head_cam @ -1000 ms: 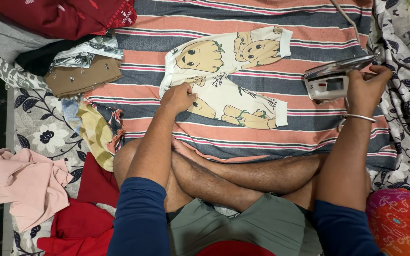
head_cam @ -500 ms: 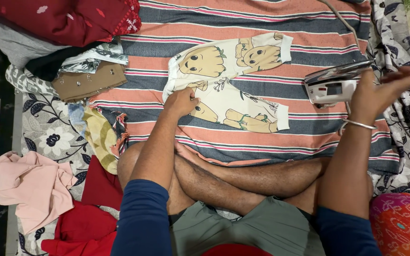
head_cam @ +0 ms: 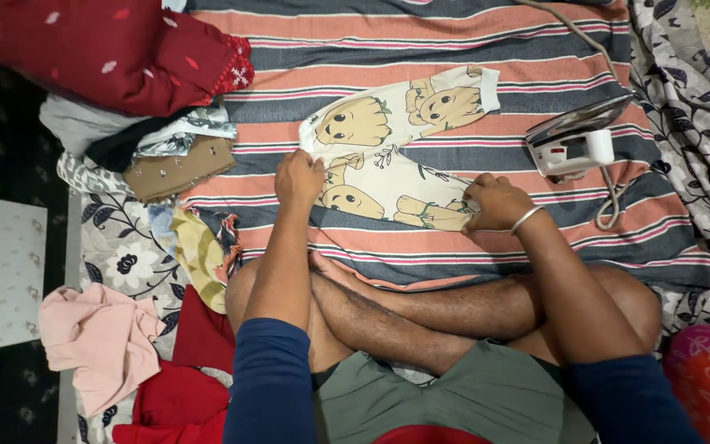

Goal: The person irons a white shirt with cartoon characters and then a red garment on a bed. They use an electric iron to smooth the fabric, adjusting the items with their hands.

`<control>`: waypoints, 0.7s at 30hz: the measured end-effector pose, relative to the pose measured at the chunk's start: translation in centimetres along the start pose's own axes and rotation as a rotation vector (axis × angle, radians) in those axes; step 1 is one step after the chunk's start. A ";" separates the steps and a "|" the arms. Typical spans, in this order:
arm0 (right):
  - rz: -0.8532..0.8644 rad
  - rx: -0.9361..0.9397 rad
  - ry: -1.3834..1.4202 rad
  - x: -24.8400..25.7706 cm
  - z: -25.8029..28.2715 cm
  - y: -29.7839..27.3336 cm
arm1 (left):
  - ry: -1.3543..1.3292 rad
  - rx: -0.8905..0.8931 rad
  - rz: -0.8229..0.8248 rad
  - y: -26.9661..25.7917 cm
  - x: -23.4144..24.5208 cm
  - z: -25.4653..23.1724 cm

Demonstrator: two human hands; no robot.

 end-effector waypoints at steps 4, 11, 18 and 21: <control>0.060 -0.040 -0.091 -1.4 0.7 -1.0 | 0.038 0.003 -0.009 -0.5 0.7 -0.4; -0.012 -0.069 -0.146 -3.6 0.6 -2.1 | 0.176 -0.379 0.166 -4.8 -1.1 -5.1; -0.344 -0.217 -0.234 -4.8 2.7 -5.7 | 0.248 -0.630 0.419 -12.9 -3.3 -9.5; -0.554 -0.099 -0.306 -5.3 6.0 -7.2 | 0.085 -0.525 0.465 -17.7 -3.9 -9.9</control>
Point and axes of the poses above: each hand's wrist, its own y-axis towards the middle knuckle, its own x-axis out of the back of the hand, z = x × y, the point moved 9 cm from there along y, towards the middle knuckle, and after that the axes turned 12 degrees about -z, right-handed, at the moved point
